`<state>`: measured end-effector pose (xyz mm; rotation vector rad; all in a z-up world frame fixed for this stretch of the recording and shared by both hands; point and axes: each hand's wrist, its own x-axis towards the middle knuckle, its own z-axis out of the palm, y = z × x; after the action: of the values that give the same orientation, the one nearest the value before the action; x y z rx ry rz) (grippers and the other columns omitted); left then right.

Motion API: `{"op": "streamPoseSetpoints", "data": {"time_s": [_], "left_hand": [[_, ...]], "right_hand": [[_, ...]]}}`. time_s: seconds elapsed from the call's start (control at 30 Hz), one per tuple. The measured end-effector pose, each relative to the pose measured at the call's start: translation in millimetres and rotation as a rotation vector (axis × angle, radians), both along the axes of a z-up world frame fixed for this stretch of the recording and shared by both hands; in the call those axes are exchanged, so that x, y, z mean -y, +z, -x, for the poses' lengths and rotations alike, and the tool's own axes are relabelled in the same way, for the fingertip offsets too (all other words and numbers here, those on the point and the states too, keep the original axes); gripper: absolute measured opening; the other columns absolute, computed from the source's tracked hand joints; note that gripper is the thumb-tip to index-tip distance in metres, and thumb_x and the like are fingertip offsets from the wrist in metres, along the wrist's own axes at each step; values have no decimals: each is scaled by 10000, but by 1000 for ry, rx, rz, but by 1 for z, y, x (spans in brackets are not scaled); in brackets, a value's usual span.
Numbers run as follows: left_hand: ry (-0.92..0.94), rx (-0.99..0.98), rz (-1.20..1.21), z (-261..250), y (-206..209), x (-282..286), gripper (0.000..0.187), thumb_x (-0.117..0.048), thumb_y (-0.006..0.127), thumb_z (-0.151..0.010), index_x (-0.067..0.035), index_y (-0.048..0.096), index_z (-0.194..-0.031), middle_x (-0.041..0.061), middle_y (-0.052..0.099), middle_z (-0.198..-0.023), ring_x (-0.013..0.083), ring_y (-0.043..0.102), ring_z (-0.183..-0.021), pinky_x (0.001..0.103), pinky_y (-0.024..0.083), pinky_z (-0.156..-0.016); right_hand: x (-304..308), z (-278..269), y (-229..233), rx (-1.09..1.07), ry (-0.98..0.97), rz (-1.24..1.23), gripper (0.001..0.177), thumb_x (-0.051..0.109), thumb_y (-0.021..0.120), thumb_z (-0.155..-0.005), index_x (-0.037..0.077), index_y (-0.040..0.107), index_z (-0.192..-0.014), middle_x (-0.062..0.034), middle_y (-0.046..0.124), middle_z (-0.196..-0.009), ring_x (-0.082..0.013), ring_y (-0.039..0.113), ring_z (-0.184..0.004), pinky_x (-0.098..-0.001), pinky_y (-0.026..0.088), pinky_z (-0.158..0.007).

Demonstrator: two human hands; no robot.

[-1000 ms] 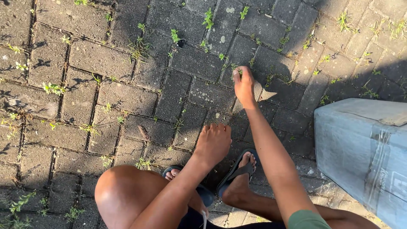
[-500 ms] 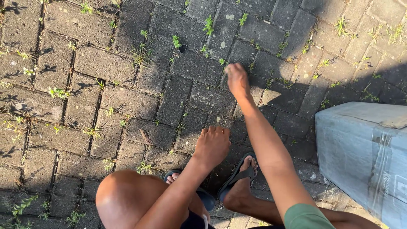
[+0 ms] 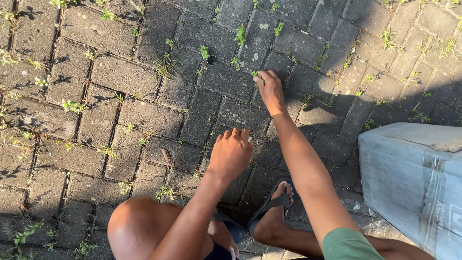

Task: Pulling weeds from between paving stones and placing them in a trash bin.

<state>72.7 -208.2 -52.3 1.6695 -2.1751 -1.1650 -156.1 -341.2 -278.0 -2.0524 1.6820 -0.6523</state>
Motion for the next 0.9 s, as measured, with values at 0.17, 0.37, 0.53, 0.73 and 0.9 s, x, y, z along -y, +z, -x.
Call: {"op": "streamPoseSetpoints", "data": {"time_s": [0.17,0.37,0.53,0.73,0.9], "left_hand": [[-89,79,-62,-2,3,-7,275,-264,616,-952,-29,578,-1089,182,672,-1043,357,671,-1002,506,521,-872],[-106,72,-11,6,-1,-12,277,-275,641,-941,-27,592,-1053,178,677,-1037,353,676,-1012,499,528,-872],[-116,87,7,10,2,-15,260,-247,644,-930,-31,602,-1068,175,675,-1063,345,677,-1026,487,534,-877],[-94,67,20,10,2,-20,286,-263,662,-913,-33,606,-1073,176,675,-1068,351,671,-1028,495,530,-879],[-140,108,2,11,5,-20,298,-270,657,-928,-22,609,-1086,176,680,-1075,354,666,-1052,499,527,-891]], "right_hand": [[11,12,-25,48,-101,-27,135,106,677,-990,18,701,-1090,-154,707,-980,-320,702,-878,-419,550,-782],[17,11,-6,83,-173,-73,216,225,687,-1020,8,689,-1029,-165,703,-935,-316,689,-838,-434,536,-777],[20,-10,-15,-38,-71,-142,333,294,772,-963,-24,671,-966,-221,685,-968,-355,668,-905,-452,523,-806],[24,4,-32,-43,-105,-165,201,210,694,-1010,9,692,-1004,-195,724,-959,-327,706,-883,-432,546,-804],[14,30,4,132,-151,-168,149,149,736,-992,6,710,-1029,-171,734,-895,-305,711,-798,-405,548,-745]]}}
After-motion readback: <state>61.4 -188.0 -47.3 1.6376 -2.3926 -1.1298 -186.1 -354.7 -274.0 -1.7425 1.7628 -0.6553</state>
